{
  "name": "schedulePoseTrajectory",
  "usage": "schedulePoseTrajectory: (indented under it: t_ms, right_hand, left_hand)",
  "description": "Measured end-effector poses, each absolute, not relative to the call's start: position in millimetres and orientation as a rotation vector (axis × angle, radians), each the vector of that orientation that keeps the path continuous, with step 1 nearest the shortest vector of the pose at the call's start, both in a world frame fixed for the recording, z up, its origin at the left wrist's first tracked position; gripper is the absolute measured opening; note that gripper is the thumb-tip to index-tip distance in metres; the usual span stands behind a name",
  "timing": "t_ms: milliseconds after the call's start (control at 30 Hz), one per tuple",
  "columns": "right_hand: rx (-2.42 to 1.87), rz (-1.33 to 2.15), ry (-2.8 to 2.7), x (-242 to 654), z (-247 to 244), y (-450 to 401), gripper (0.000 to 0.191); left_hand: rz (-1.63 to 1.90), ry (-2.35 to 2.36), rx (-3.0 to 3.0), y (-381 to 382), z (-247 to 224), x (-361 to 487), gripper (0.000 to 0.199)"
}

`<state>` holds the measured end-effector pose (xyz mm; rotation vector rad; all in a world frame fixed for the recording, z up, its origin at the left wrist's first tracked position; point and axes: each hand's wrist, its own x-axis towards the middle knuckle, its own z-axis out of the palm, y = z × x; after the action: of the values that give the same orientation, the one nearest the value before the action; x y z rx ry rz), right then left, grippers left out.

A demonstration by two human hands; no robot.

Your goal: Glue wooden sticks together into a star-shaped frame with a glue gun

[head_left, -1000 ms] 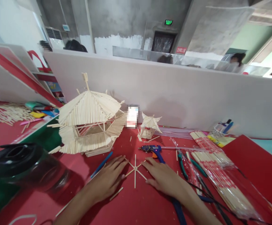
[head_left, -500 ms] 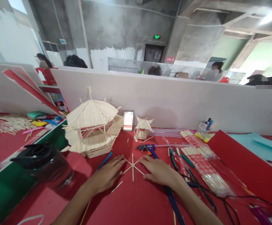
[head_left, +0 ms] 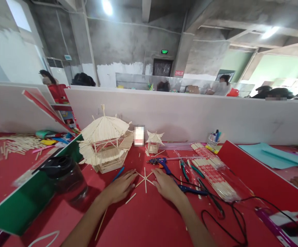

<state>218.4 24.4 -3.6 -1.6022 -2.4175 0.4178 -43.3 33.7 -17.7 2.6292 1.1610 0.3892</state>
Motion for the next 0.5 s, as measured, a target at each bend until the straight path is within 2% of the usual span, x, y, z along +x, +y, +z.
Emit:
schedulePoseTrajectory:
  t_ms: [367, 500]
  right_hand:
    - [-1.541, 0.304, -2.383, 220, -19, 27, 0.042]
    - [-1.604, 0.239, -2.383, 222, -13, 26, 0.030]
  left_hand:
    - [0.398, 1.166, 2.617, 37, -21, -45, 0.048]
    - [0.330, 1.219, 2.646, 36, -11, -44, 0.029]
